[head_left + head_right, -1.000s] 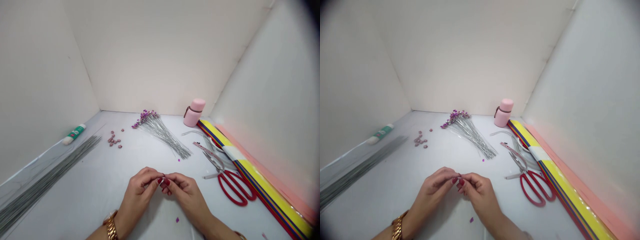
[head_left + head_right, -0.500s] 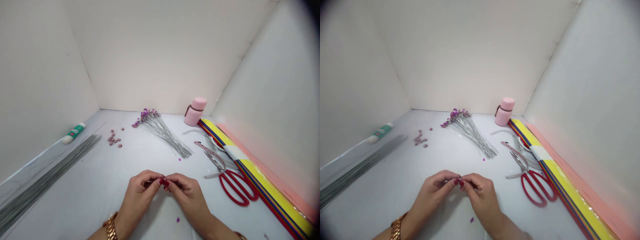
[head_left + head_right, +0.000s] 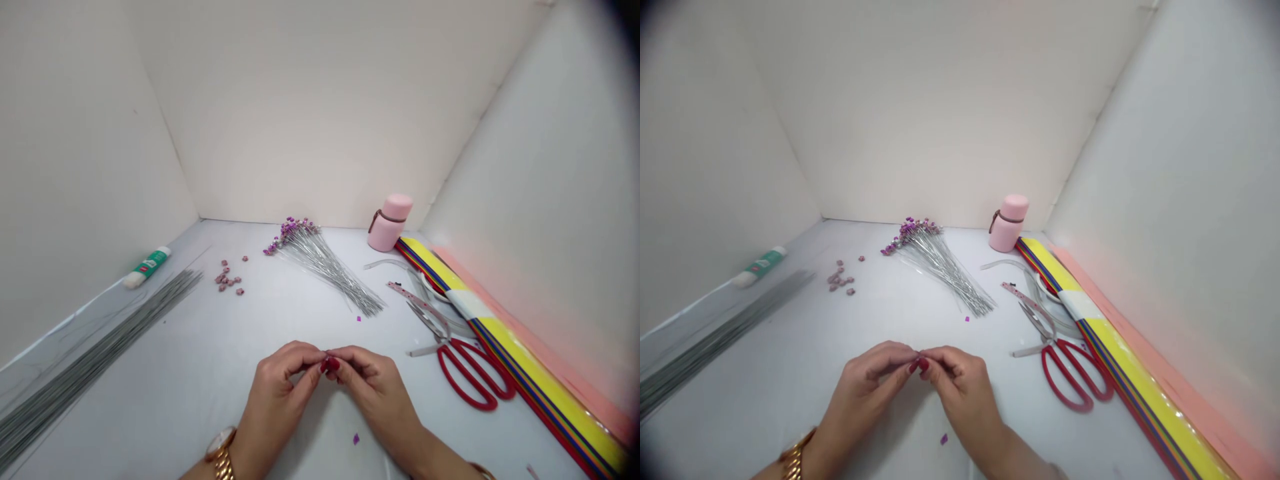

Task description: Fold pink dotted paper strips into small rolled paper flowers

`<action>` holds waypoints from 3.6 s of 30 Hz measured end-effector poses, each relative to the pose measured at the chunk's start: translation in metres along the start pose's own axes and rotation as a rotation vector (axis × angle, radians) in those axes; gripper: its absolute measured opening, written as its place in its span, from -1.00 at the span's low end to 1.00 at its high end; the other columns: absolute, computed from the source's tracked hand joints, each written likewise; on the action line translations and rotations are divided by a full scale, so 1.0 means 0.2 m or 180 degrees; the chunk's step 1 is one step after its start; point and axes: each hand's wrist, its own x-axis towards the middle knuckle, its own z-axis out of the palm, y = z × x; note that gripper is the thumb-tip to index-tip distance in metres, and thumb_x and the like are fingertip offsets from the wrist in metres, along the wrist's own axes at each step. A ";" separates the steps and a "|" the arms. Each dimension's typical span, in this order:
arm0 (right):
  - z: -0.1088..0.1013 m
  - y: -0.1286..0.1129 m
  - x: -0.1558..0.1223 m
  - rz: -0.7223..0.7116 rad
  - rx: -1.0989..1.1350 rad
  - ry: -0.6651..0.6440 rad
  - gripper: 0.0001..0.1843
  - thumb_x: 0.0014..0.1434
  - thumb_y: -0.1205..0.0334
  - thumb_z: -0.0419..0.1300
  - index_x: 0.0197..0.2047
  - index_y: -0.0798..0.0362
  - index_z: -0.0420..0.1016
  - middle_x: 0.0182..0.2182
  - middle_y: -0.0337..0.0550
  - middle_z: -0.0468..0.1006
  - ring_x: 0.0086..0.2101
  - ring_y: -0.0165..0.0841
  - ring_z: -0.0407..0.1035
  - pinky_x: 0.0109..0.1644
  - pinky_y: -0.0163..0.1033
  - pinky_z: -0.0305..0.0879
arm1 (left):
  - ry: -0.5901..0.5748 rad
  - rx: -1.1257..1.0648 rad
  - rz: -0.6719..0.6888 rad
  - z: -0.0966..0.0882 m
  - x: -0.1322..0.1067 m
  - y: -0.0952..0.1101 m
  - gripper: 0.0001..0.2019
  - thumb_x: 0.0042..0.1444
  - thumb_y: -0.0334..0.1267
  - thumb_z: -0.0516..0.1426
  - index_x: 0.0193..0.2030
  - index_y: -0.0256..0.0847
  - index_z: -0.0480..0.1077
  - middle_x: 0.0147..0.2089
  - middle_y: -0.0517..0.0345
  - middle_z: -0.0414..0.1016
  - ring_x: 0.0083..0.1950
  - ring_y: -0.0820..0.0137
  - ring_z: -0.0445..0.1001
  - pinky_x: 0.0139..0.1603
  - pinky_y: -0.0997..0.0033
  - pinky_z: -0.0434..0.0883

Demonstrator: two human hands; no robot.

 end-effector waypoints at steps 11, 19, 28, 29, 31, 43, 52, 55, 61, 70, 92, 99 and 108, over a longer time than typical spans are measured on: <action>0.01 0.03 -0.01 0.0103 0.0433 0.0028 -0.80 0.10 0.25 0.12 -0.22 0.08 0.50 -0.50 -0.17 0.53 -0.45 -0.37 0.41 -0.36 -0.32 0.34 | 0.0110 0.0252 -0.0091 0.00 -0.01 -0.01 -0.86 0.06 -0.39 0.09 -0.28 -0.17 0.46 -0.33 0.15 0.54 -0.31 0.42 0.48 -0.27 0.50 0.41; 0.03 0.00 0.01 0.0627 0.1069 -0.0029 -0.78 0.07 0.18 0.16 -0.27 0.12 0.51 -0.57 -0.22 0.50 -0.50 -0.45 0.33 -0.41 -0.39 0.27 | 0.0034 0.0334 0.0199 0.00 -0.01 0.00 -0.85 0.05 -0.43 0.09 -0.24 -0.22 0.43 -0.32 0.11 0.51 -0.31 0.43 0.47 -0.27 0.52 0.41; -0.01 0.01 0.00 -0.0152 -0.0027 -0.0044 -0.82 0.11 0.29 0.11 -0.24 0.07 0.51 -0.41 -0.16 0.54 -0.37 -0.36 0.42 -0.28 -0.34 0.32 | -0.0126 0.0340 0.0391 -0.01 0.00 -0.02 -0.78 0.08 -0.48 0.05 -0.19 -0.19 0.44 -0.26 0.08 0.47 -0.23 0.41 0.44 -0.20 0.47 0.40; -0.02 0.02 0.00 -0.0257 -0.0136 -0.0032 -0.82 0.11 0.30 0.10 -0.23 0.07 0.50 -0.39 -0.16 0.54 -0.35 -0.36 0.42 -0.26 -0.34 0.32 | -0.0137 0.0325 0.0413 -0.01 0.00 -0.02 -0.78 0.08 -0.48 0.05 -0.19 -0.19 0.44 -0.26 0.08 0.47 -0.23 0.41 0.44 -0.20 0.48 0.40; -0.02 0.03 0.00 -0.0459 -0.0357 -0.0018 -0.80 0.12 0.34 0.08 -0.21 0.05 0.49 -0.36 -0.16 0.54 -0.33 -0.37 0.42 -0.23 -0.34 0.32 | -0.0146 0.0299 0.0438 -0.01 0.00 -0.03 -0.78 0.08 -0.49 0.05 -0.19 -0.20 0.44 -0.26 0.07 0.46 -0.24 0.41 0.44 -0.21 0.48 0.40; -0.02 0.04 0.00 -0.0782 -0.0768 0.0052 -0.80 0.13 0.37 0.06 -0.22 0.04 0.48 -0.40 -0.20 0.55 -0.37 -0.40 0.44 -0.27 -0.38 0.33 | -0.0056 0.0215 0.0064 0.00 0.00 -0.03 -0.83 0.07 -0.41 0.09 -0.24 -0.16 0.47 -0.30 0.13 0.53 -0.29 0.43 0.48 -0.25 0.52 0.41; -0.02 0.03 0.00 -0.0597 -0.0648 -0.0033 -0.81 0.13 0.34 0.06 -0.25 0.06 0.48 -0.42 -0.18 0.55 -0.37 -0.39 0.45 -0.26 -0.37 0.35 | -0.0016 0.0374 0.0091 0.00 0.00 0.00 -0.86 0.06 -0.41 0.09 -0.31 -0.19 0.47 -0.34 0.14 0.54 -0.32 0.44 0.48 -0.27 0.53 0.42; -0.02 0.03 0.00 -0.0603 -0.0647 -0.0047 -0.80 0.13 0.35 0.05 -0.22 0.05 0.47 -0.41 -0.18 0.55 -0.38 -0.40 0.45 -0.27 -0.38 0.36 | 0.0059 0.0435 0.0237 0.00 0.00 0.00 -0.86 0.03 -0.46 0.10 -0.32 -0.22 0.47 -0.35 0.13 0.53 -0.32 0.45 0.48 -0.27 0.53 0.42; -0.01 0.03 -0.01 -0.0867 -0.0889 0.0040 -0.78 0.12 0.41 0.03 -0.23 0.05 0.45 -0.45 -0.20 0.54 -0.41 -0.42 0.44 -0.31 -0.40 0.34 | 0.0280 0.0465 0.0414 0.02 -0.01 0.00 -0.87 -0.04 -0.52 0.11 -0.38 -0.27 0.45 -0.40 0.10 0.51 -0.38 0.45 0.47 -0.32 0.54 0.43; 0.03 0.06 0.01 -0.0989 -0.1364 0.0120 -0.73 0.14 0.40 -0.05 -0.20 0.07 0.44 -0.43 -0.09 0.53 -0.39 -0.31 0.43 -0.28 -0.26 0.34 | 0.0355 0.0845 0.0403 0.03 0.01 -0.03 -0.88 -0.04 -0.50 0.11 -0.39 -0.25 0.43 -0.40 0.09 0.50 -0.37 0.41 0.46 -0.30 0.47 0.42; 0.00 0.02 0.00 -0.0168 0.0003 0.0082 -0.77 0.14 0.23 0.07 -0.21 0.08 0.50 -0.47 -0.18 0.55 -0.43 -0.38 0.43 -0.35 -0.35 0.36 | -0.0142 -0.0299 -0.0341 -0.01 0.02 -0.01 -0.85 0.06 -0.36 0.09 -0.27 -0.21 0.48 -0.29 0.06 0.52 -0.25 0.36 0.48 -0.21 0.41 0.41; -0.01 0.02 0.00 -0.0315 -0.0179 -0.0001 -0.79 0.14 0.25 0.05 -0.22 0.04 0.49 -0.45 -0.19 0.55 -0.42 -0.38 0.43 -0.32 -0.35 0.37 | -0.0067 0.0071 -0.0025 -0.01 0.00 0.01 -0.86 0.05 -0.38 0.08 -0.30 -0.21 0.47 -0.34 0.08 0.50 -0.31 0.39 0.47 -0.27 0.44 0.42; -0.02 0.01 0.00 -0.0372 -0.0330 0.0010 -0.82 0.11 0.32 0.08 -0.27 0.07 0.49 -0.44 -0.17 0.57 -0.42 -0.38 0.45 -0.31 -0.36 0.38 | -0.0141 -0.0140 -0.0149 0.00 0.01 0.01 -0.85 0.04 -0.44 0.09 -0.32 -0.22 0.48 -0.35 0.08 0.49 -0.32 0.43 0.47 -0.30 0.51 0.41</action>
